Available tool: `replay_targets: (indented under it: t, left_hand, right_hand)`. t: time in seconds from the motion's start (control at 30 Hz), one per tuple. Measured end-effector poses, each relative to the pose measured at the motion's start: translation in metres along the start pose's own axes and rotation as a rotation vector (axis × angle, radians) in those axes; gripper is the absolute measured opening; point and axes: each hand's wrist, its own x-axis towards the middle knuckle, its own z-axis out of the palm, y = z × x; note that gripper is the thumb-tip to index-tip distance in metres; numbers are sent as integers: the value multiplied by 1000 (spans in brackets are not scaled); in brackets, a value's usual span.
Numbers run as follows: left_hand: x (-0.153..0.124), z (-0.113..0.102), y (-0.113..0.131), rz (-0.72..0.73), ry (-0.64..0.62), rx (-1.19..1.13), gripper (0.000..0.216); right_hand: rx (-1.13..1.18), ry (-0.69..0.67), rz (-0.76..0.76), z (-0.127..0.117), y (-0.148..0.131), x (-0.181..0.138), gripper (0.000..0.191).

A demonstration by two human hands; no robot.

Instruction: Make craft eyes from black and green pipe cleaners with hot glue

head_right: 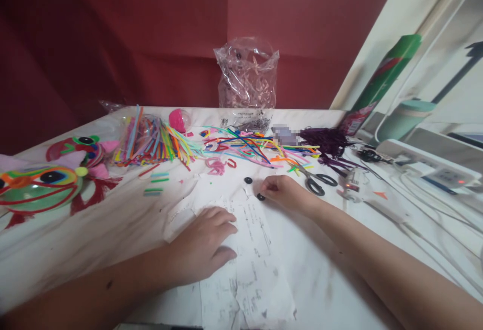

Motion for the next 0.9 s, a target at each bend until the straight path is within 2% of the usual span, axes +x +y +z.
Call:
replay_targets:
  t: [0.2, 0.33, 0.5, 0.6, 0.7, 0.83, 0.9]
  left_hand:
    - [0, 0, 0, 4, 7, 3, 19]
    - [-1, 0, 0, 7, 10, -5, 18]
    - [-1, 1, -1, 6, 13, 1, 19]
    - [-1, 2, -1, 6, 8, 7, 20]
    - [-1, 0, 0, 12, 5, 8, 18]
    - [0, -1, 0, 19, -2, 6, 17]
    - [-1, -1, 0, 18, 2, 8, 18]
  right_hand:
    - [-87, 28, -12, -5, -8, -3, 21]
    - [-102, -12, -21, -1, -6, -5, 21]
    - [-116, 13, 14, 5, -2, -6, 16]
    - [-67, -15, 46, 2, 3, -4, 11]
    - [23, -35, 67, -1, 3, -5, 17]
    - [242, -103, 74, 0, -16, -10, 23]
    - [275, -157, 64, 4, -28, -12, 22]
